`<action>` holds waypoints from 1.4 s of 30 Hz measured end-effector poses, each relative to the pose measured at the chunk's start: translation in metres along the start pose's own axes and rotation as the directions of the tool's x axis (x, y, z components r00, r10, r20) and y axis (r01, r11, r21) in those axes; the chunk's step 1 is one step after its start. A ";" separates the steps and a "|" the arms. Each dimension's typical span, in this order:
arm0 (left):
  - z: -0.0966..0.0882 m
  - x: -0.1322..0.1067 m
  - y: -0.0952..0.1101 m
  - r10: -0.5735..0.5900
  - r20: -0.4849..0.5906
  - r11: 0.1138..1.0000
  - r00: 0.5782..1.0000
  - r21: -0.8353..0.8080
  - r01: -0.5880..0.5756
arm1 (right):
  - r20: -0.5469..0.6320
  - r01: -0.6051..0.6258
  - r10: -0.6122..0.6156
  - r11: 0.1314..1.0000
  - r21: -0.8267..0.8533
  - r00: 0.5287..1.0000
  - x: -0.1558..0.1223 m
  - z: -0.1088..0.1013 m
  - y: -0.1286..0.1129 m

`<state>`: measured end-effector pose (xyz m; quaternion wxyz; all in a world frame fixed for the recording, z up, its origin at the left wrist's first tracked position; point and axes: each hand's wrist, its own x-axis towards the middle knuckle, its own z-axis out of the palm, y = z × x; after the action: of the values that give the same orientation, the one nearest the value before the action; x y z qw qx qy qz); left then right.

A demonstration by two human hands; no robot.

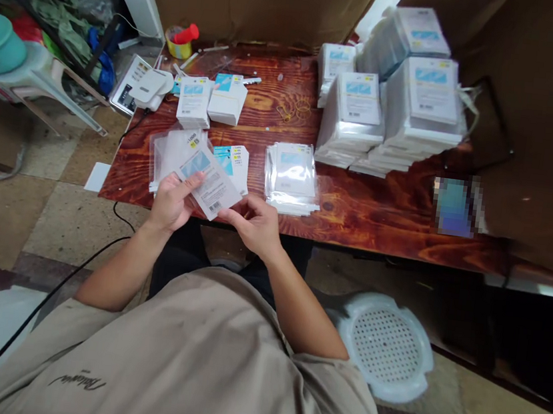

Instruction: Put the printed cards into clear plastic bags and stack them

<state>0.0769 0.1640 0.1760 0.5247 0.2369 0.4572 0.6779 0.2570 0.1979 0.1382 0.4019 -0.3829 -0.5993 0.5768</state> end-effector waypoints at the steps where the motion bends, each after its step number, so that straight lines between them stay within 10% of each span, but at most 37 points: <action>1: 0.003 -0.005 -0.003 -0.032 0.017 0.999 0.999 0.022 0.032 | -0.103 0.020 -0.022 1.000 -0.018 0.994 0.000 0.006 0.001; 4: 0.008 -0.017 -0.013 -0.102 0.036 0.990 0.994 0.100 0.098 | -0.249 0.007 -0.023 0.998 -0.066 0.968 0.001 0.020 -0.003; 10: -0.015 -0.005 -0.013 -0.190 0.116 0.855 0.975 0.508 0.107 | -0.119 -0.085 0.086 0.996 0.016 0.989 0.024 -0.007 -0.004; 12: -0.035 0.012 -0.001 0.116 -0.049 0.686 0.992 0.727 -0.044 | -0.300 -0.051 0.016 0.993 -0.109 0.954 0.041 -0.036 0.009; 14: -0.060 0.032 0.015 0.428 -0.127 0.312 0.895 0.950 -0.014 | -0.464 -0.151 -0.007 0.941 -0.303 0.886 0.055 -0.067 0.023; 16: -0.088 0.051 0.030 0.517 -0.191 0.087 0.834 0.981 0.171 | -0.566 -0.363 0.010 0.777 -0.514 0.824 0.065 -0.088 0.034; 18: -0.111 0.067 0.039 0.445 -0.288 0.043 0.848 0.953 0.301 | -0.611 -0.466 -0.056 0.593 -0.657 0.790 0.067 -0.093 0.038; 21: -0.131 0.082 0.042 0.286 -0.372 0.111 0.883 0.928 0.354 | -0.475 -0.310 -0.245 0.500 -0.809 0.845 0.062 -0.073 0.032; 24: -0.134 0.089 0.039 0.232 -0.380 0.200 0.896 0.920 0.338 | 0.045 0.205 -0.322 0.481 -0.852 0.946 0.057 -0.037 0.016; 27: -0.130 0.090 0.041 0.248 -0.358 0.193 0.900 0.929 0.316 | 0.523 0.560 -0.205 0.373 -0.740 0.827 0.058 -0.008 -0.002; 36: -0.113 0.071 0.049 0.315 -0.125 -0.001 0.941 0.991 0.131 | 0.686 0.656 0.173 0.203 -0.727 0.707 0.057 0.003 -0.032; 38: -0.105 0.069 0.046 0.400 -0.154 0.189 0.903 0.979 0.083 | 0.666 0.634 0.158 0.211 -0.744 0.729 0.053 -0.004 -0.033; 42: -0.087 0.068 0.034 0.304 -0.362 0.811 0.881 0.583 -0.040 | 0.356 0.389 -0.159 0.429 -0.815 0.921 0.041 -0.021 -0.035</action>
<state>-0.0325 0.1939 0.1536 0.2498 0.2623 0.7174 0.5951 0.2604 0.2422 0.1749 0.1684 -0.3621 -0.9035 0.1558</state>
